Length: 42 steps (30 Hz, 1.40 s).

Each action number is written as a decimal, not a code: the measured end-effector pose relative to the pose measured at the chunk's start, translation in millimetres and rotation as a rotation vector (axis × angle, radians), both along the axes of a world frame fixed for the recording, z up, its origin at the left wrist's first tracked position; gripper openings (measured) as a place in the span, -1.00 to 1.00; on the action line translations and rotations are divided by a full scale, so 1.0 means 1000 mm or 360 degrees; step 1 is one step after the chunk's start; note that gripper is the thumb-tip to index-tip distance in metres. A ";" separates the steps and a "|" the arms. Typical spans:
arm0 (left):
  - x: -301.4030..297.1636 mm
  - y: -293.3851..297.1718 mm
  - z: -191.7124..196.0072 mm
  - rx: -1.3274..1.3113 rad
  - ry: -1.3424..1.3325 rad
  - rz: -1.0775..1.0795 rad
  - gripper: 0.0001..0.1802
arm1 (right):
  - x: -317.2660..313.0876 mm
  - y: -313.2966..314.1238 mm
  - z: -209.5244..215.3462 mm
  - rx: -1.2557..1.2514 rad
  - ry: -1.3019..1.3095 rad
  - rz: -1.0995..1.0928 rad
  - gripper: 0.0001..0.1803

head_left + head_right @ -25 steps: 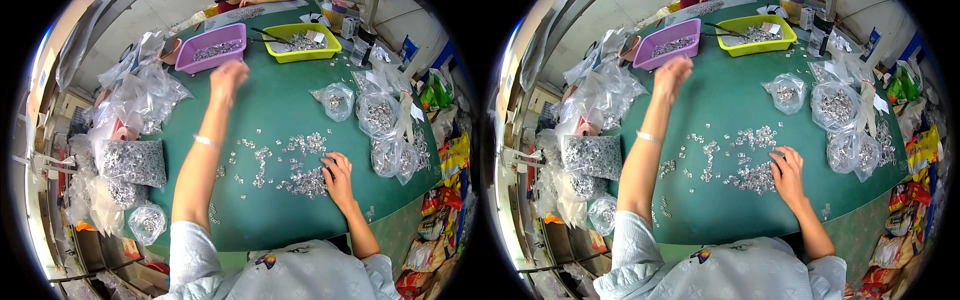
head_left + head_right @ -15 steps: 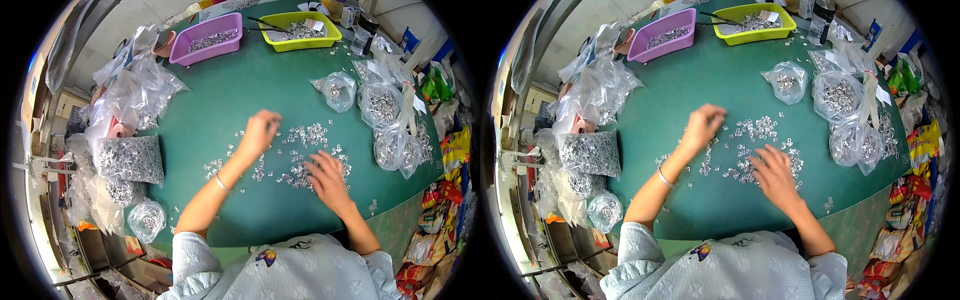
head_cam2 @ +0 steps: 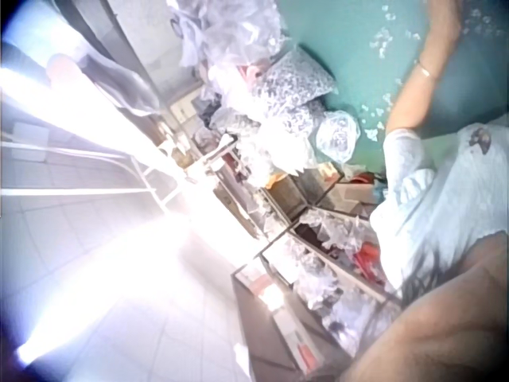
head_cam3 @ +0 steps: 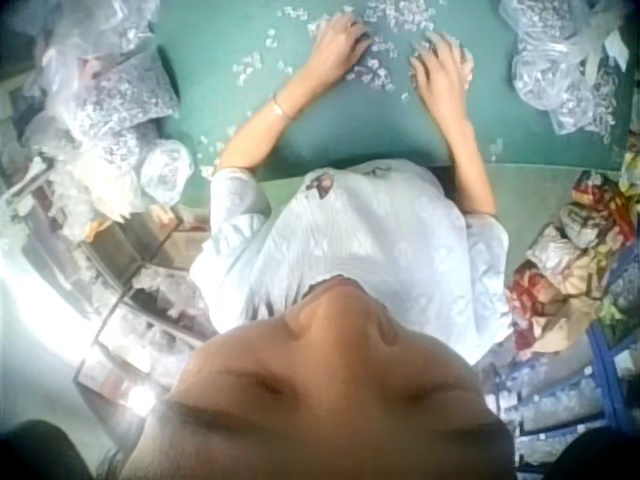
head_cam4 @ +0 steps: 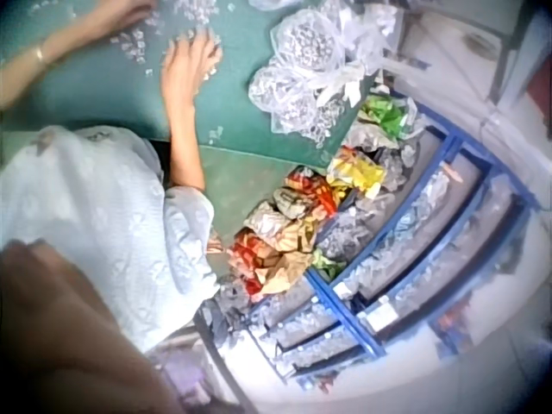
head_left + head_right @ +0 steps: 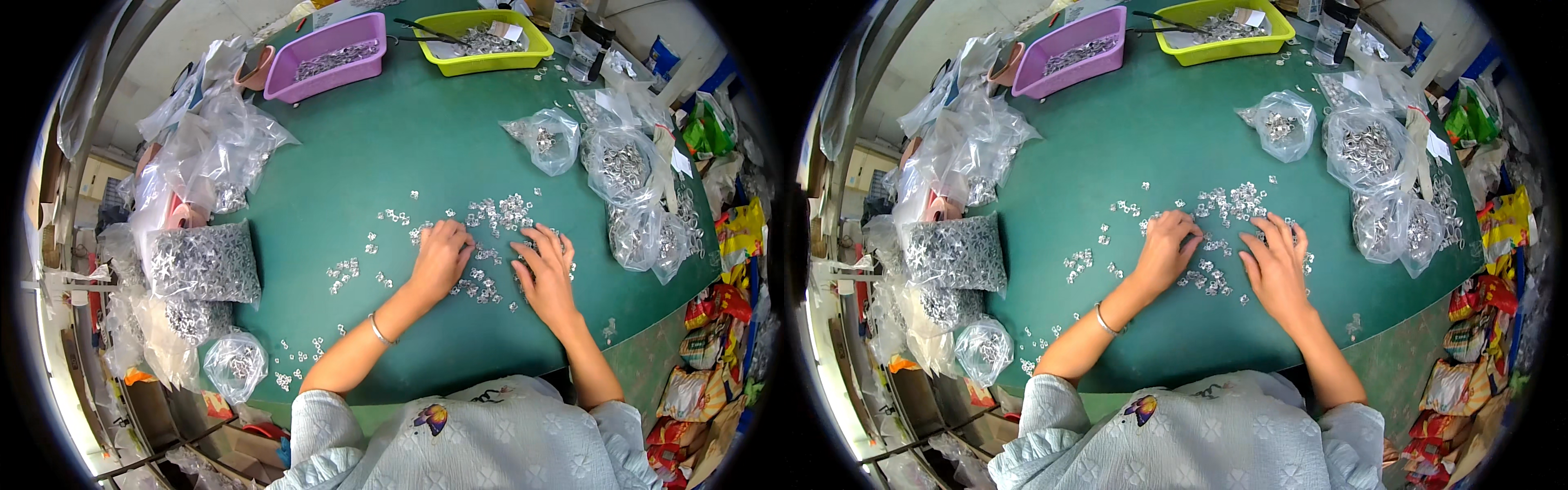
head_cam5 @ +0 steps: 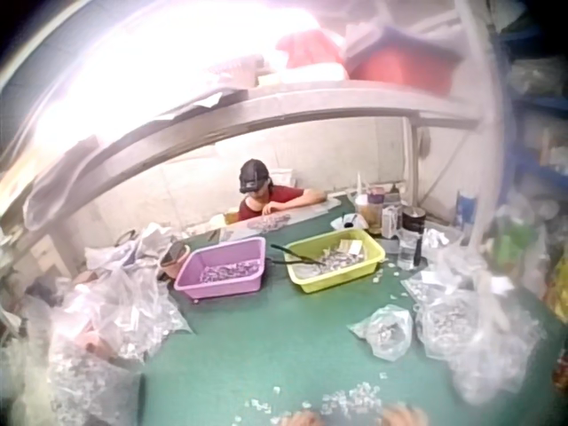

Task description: The person sorts and counts small flower-shaped and circular metal components on a green work surface by hand, then places them into plastic bags and seals them.

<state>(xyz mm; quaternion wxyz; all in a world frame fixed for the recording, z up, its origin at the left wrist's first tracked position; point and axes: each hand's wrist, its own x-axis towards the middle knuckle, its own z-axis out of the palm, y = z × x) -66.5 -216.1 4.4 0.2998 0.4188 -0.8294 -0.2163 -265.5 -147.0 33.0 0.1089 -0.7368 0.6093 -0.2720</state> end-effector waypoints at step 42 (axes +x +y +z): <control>0.128 0.189 0.007 0.0174 -0.0090 0.1535 -0.80 | 0.042 0.011 0.004 0.0917 -0.1316 0.0249 -0.91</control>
